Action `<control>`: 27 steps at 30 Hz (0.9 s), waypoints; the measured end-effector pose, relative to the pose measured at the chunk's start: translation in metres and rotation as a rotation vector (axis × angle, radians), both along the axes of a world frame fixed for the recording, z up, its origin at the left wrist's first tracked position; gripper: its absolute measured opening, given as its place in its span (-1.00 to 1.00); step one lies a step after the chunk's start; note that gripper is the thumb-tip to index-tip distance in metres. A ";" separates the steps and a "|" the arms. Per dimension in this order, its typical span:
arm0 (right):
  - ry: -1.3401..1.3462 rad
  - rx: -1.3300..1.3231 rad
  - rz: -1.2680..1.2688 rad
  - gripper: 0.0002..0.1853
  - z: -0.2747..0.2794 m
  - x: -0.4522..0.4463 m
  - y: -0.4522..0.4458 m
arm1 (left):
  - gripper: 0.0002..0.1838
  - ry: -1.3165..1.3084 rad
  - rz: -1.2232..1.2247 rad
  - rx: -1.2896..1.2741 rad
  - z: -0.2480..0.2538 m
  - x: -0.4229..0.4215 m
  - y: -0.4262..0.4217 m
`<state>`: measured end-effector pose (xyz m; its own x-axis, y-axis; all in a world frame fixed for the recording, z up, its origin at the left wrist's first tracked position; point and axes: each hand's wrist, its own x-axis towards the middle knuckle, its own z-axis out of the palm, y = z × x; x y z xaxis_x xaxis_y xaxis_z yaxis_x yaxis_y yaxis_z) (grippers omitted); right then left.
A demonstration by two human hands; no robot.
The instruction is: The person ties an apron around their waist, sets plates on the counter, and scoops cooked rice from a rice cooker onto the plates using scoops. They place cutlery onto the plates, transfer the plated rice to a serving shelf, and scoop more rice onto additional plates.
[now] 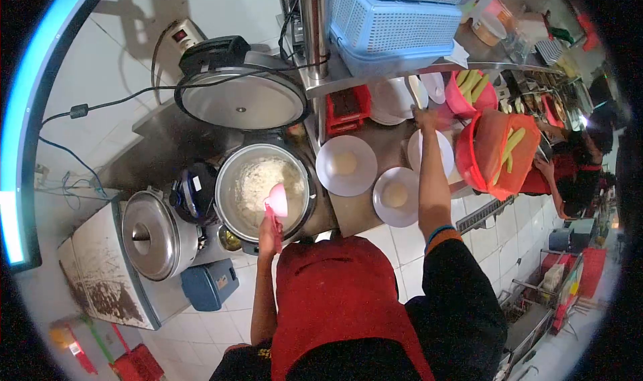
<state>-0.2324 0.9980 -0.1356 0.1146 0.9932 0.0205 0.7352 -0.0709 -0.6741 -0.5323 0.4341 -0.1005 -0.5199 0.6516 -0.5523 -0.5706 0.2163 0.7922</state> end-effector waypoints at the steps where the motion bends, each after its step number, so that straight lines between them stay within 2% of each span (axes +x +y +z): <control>1: 0.074 -0.012 0.011 -0.63 0.017 0.002 -0.018 | -0.56 -0.043 -0.042 0.024 0.004 0.002 0.010; 2: 0.178 -0.020 0.013 -0.62 0.021 0.008 -0.033 | -0.58 -0.085 -0.086 0.047 0.016 0.008 0.023; 3: 0.224 -0.026 -0.029 -0.65 -0.018 0.022 -0.020 | -0.65 -0.018 -0.066 0.089 0.027 0.019 0.035; 4: 0.470 -0.022 -0.055 -0.68 0.005 0.021 -0.046 | -0.65 -0.026 -0.078 0.095 0.035 0.022 0.042; 5: 0.716 -0.017 -0.082 -0.72 0.030 0.017 -0.086 | -0.72 0.053 -0.206 0.107 0.039 0.025 0.047; 6: 0.755 -0.036 -0.039 -0.75 0.037 0.024 -0.107 | -0.77 0.133 -0.335 0.120 0.042 0.029 0.052; 7: 0.825 -0.015 -0.002 -0.73 0.053 0.025 -0.138 | -0.82 0.177 -0.297 0.129 0.046 0.035 0.061; 8: 0.734 -0.028 0.016 -0.72 0.046 0.035 -0.151 | -0.82 0.169 -0.314 0.133 0.042 0.037 0.068; 9: 0.905 -0.045 -0.024 -0.72 0.069 0.029 -0.184 | -0.83 0.251 -0.354 0.172 0.035 0.038 0.074; 10: 1.012 -0.125 -0.087 -0.71 0.068 0.031 -0.203 | -0.84 0.334 -0.391 0.207 0.031 0.040 0.078; 14: 1.006 -0.297 -0.007 -0.77 0.070 0.041 -0.294 | -0.86 0.260 -0.381 0.202 0.043 0.045 0.106; 16: 1.040 -0.413 -0.019 -0.72 0.050 0.043 -0.337 | -0.86 0.283 -0.411 0.161 0.038 0.042 0.111; 17: 0.884 -0.531 -0.100 -0.74 0.045 0.045 -0.362 | -0.86 0.261 -0.382 0.178 0.036 0.041 0.116; 18: 0.886 -0.439 -0.040 -0.77 0.032 0.041 -0.384 | -0.82 0.236 -0.350 0.197 0.033 0.042 0.120; 19: 0.897 -0.447 -0.119 -0.77 0.007 0.040 -0.405 | -0.81 0.222 -0.346 0.159 0.028 0.041 0.123; 20: 0.823 -0.571 -0.030 -0.72 0.020 0.040 -0.417 | -0.81 0.216 -0.353 0.155 0.025 0.040 0.125; 22: 0.768 -0.464 0.049 -0.69 0.009 0.033 -0.442 | -0.82 0.253 -0.375 0.149 0.020 0.037 0.121; 23: 0.770 -0.479 0.035 -0.69 -0.005 0.036 -0.448 | -0.91 0.240 -0.370 0.135 0.018 0.036 0.121; 27: 0.670 -0.523 0.201 -0.66 -0.043 0.052 -0.455 | -0.93 0.285 -0.400 0.117 0.022 0.034 0.118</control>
<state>-0.1807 0.5432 -0.1783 -0.2392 0.8590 -0.4527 0.2273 -0.4037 -0.8862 -0.4984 0.5520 -0.0781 -0.3365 0.8796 -0.3363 -0.2190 0.2743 0.9364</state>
